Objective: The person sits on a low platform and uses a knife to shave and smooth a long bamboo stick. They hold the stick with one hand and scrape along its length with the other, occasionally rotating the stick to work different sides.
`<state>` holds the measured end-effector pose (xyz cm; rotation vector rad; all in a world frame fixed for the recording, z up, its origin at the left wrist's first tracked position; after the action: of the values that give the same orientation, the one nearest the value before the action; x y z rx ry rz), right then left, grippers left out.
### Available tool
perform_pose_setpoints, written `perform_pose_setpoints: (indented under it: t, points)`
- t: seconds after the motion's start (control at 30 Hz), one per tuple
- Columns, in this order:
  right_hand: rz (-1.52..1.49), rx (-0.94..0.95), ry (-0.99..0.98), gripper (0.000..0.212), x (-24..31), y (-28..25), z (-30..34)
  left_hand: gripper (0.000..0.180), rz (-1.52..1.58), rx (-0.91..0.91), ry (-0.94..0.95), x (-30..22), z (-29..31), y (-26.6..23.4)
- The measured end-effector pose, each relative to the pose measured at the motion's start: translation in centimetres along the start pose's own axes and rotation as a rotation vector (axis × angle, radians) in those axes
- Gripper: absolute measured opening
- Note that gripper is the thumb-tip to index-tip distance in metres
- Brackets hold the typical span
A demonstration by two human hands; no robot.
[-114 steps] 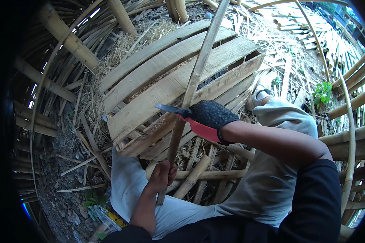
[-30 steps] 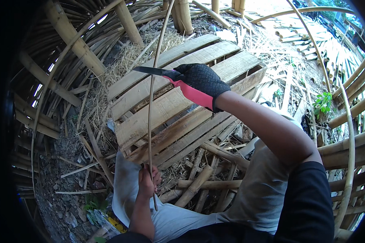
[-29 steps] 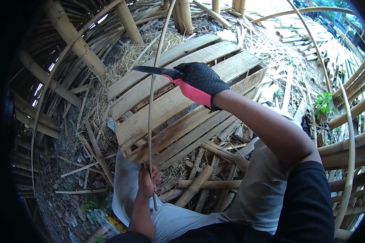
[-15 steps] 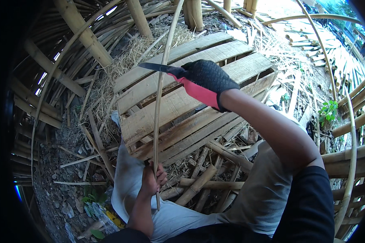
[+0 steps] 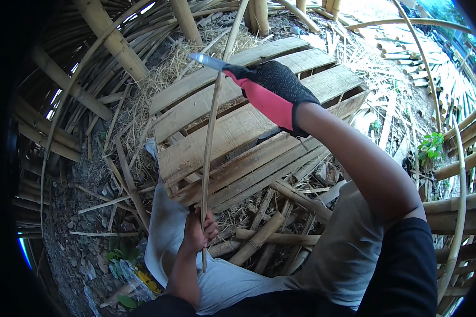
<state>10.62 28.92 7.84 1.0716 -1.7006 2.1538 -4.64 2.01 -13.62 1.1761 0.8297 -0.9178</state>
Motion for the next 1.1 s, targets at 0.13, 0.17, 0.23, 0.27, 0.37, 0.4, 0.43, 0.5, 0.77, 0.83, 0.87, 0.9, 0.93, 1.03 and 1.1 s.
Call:
perform_pose_setpoints:
  t: [0.13, 0.17, 0.23, 0.27, 0.37, 0.4, 0.43, 0.5, 0.77, 0.83, 0.87, 0.9, 0.93, 1.03, 1.1]
  points:
    - [-0.115, -0.075, -0.245, 0.043, 0.6, 2.6, 0.7, 0.054, 0.065, 0.04, -0.063, 0.1, 0.3, 0.0]
    - [0.016, 0.063, -0.048, 0.045, -0.1, 1.4, 0.3, 0.054, 0.048, 0.028, -0.028, 0.0, 0.2, -0.1]
    - [-0.07, -0.005, -0.027, 0.049, -0.4, 0.3, 0.2, 0.053, 0.015, 0.022, 0.031, 0.0, -0.2, 0.1]
    - [-0.062, -0.022, -0.011, 0.048, -0.9, 0.6, -0.1, 0.053, 0.026, 0.017, -0.002, 0.2, -0.1, 0.1]
    - [0.215, -0.155, -0.383, 0.038, -1.9, 2.7, -1.6, 0.052, 0.02, 0.007, -0.013, -0.2, -0.2, 0.0]
    - [0.086, 0.059, -0.089, 0.03, 0.1, 1.2, -0.6, 0.053, 0.007, -0.006, 0.02, -0.2, 0.3, -0.1]
    - [-0.022, 0.014, -0.041, 0.029, -0.6, 0.6, -0.7, 0.053, -0.009, 0.01, 0.057, -0.4, 0.1, 0.2]
    - [-0.092, 0.142, 0.093, 0.033, 0.9, 0.8, 1.7, 0.053, 0.003, 0.021, 0.016, 0.0, 0.3, -0.1]
    - [-0.025, -0.064, -0.317, 0.043, -1.1, 3.2, 0.8, 0.054, 0.024, 0.056, 0.028, -0.1, -0.6, -0.4]
    - [-0.029, 0.009, -0.058, 0.04, -0.7, 0.5, 0.8, 0.055, 0.038, 0.044, 0.048, 0.3, -0.2, -0.1]
    - [-0.03, 0.046, 0.071, 0.039, -0.7, -0.4, 0.8, 0.055, 0.018, 0.047, 0.051, 0.2, -0.2, -0.3]
    - [0.015, -0.021, -0.03, 0.044, -1.0, 0.4, 0.3, 0.055, -0.002, 0.049, 0.054, 0.0, -0.3, -0.5]
    - [-0.044, 0.008, -0.08, 0.042, -1.2, 2.1, 1.1, 0.055, -0.021, 0.052, 0.057, -0.1, -0.4, -0.6]
    - [0.022, -0.11, -0.217, 0.041, -1.6, 1.9, 0.6, 0.056, 0.016, 0.017, 0.001, 0.1, -0.1, -0.5]
    - [-0.044, 0.018, -0.03, 0.039, -0.5, 0.2, 1.6, 0.055, -0.005, 0.042, 0.037, 0.0, -0.4, -0.4]
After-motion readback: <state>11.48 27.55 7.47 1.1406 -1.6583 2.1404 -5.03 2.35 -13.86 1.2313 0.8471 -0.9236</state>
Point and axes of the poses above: each hand's wrist, its own z-axis away from the middle knuckle, its own y-axis out of the palm, x = y × z, the point moved 5 cm from there along -z, towards the middle knuckle, and after that the axes turned 11 degrees about y, right-handed, at the moved point
